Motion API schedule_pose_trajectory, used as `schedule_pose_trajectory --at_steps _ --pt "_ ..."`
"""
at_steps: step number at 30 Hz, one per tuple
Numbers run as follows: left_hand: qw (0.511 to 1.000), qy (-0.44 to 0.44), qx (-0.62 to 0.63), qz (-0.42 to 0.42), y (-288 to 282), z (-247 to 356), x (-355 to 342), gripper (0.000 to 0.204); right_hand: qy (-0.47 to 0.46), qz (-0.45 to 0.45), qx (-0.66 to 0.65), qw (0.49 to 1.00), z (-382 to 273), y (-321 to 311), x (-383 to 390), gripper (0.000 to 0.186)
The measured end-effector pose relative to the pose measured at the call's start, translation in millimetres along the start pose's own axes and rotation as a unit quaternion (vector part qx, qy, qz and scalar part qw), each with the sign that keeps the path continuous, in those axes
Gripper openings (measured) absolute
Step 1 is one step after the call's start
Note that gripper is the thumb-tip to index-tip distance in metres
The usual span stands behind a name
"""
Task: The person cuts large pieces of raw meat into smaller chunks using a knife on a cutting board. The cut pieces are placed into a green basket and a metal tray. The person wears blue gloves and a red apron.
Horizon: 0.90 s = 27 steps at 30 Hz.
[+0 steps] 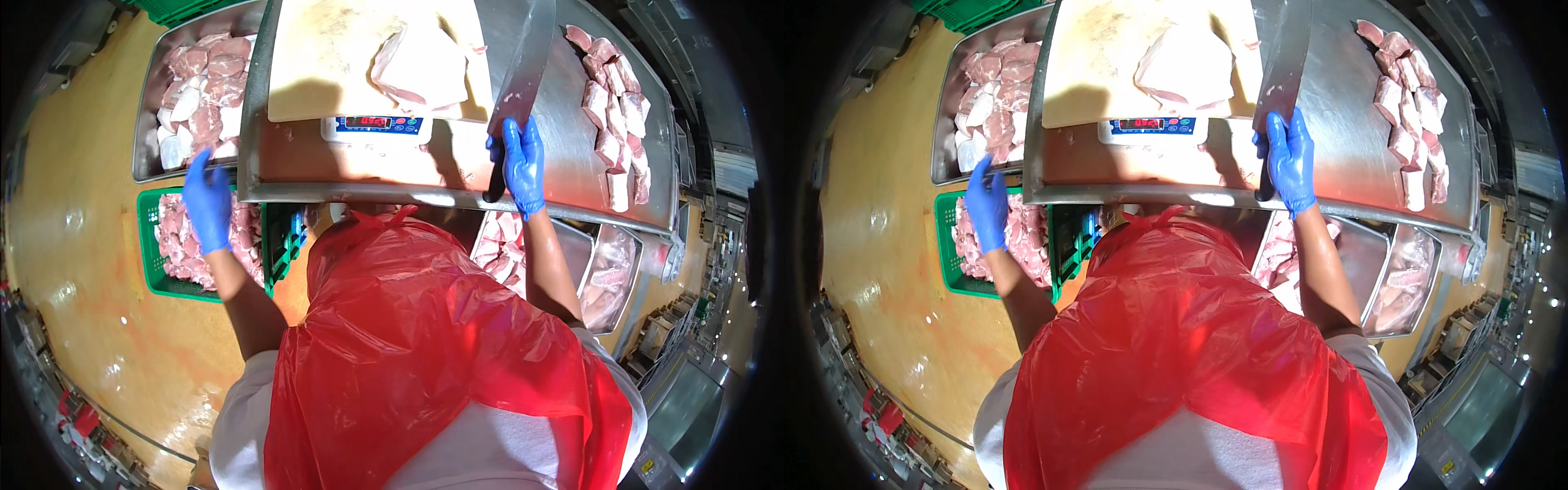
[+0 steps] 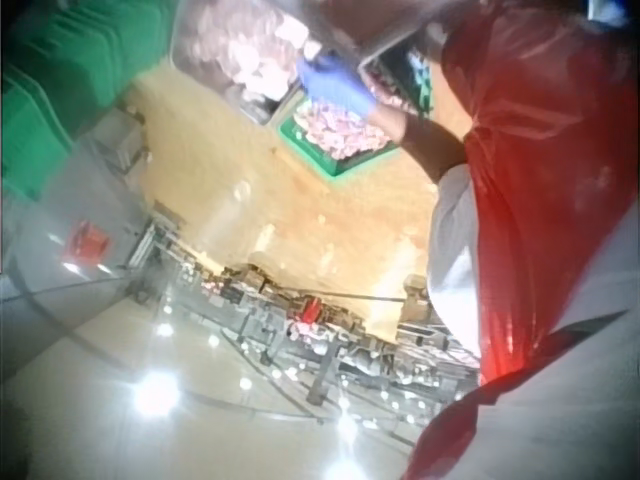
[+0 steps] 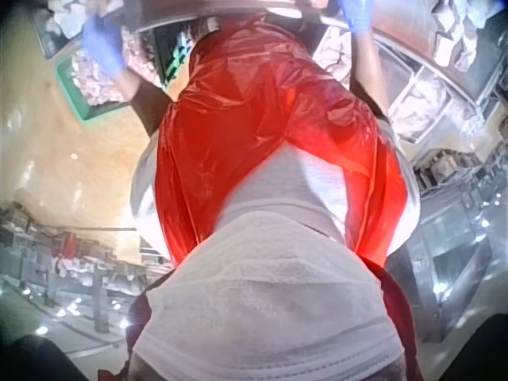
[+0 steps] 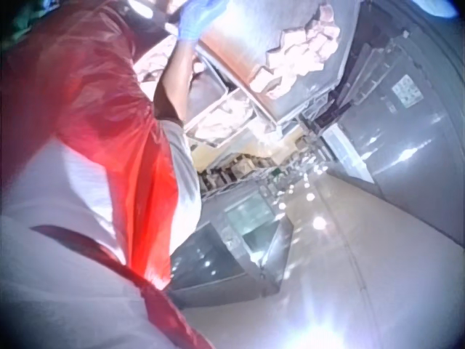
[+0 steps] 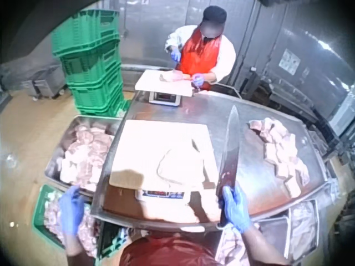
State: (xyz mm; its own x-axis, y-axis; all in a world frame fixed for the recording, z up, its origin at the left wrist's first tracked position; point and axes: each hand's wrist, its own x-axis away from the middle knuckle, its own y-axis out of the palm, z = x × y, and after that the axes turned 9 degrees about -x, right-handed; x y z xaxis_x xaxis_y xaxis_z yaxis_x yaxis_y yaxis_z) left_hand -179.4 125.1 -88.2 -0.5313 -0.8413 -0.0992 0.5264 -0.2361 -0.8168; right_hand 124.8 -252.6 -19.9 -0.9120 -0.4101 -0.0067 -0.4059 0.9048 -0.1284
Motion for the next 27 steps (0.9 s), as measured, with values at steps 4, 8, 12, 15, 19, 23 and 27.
schedule_pose_trajectory --at_steps 4,8,12,15,19,23,27 --pt "0.975 0.207 0.083 0.003 26.2 110.1 -16.4 0.026 -0.008 -0.032 -0.057 0.998 1.0 2.4 -23.5 0.019" --pt "0.949 0.258 0.182 -0.014 34.3 156.7 -21.6 0.025 -0.009 -0.006 -0.091 0.996 -1.2 11.1 -27.2 0.019" --pt "0.94 0.255 0.22 -0.062 47.1 178.1 -29.7 0.024 0.01 -0.01 -0.15 0.989 4.7 18.2 -26.4 0.018" --pt "0.926 0.261 0.258 -0.089 72.2 179.3 -44.0 0.025 -0.008 -0.021 -0.173 0.985 7.4 23.5 -31.8 0.017" --pt "0.814 0.572 -0.076 0.059 134.2 172.5 -96.9 0.032 0.022 -0.044 -0.309 0.95 6.2 37.4 -63.7 0.012" --pt "0.781 0.072 0.513 -0.348 130.9 236.3 -70.2 0.047 0.053 -0.076 -0.316 0.944 -24.0 65.4 -82.4 0.014" --pt "0.734 0.272 0.561 -0.271 150.8 193.1 -77.3 0.056 -0.02 -0.173 -0.283 0.943 -78.3 92.0 -73.2 0.015"
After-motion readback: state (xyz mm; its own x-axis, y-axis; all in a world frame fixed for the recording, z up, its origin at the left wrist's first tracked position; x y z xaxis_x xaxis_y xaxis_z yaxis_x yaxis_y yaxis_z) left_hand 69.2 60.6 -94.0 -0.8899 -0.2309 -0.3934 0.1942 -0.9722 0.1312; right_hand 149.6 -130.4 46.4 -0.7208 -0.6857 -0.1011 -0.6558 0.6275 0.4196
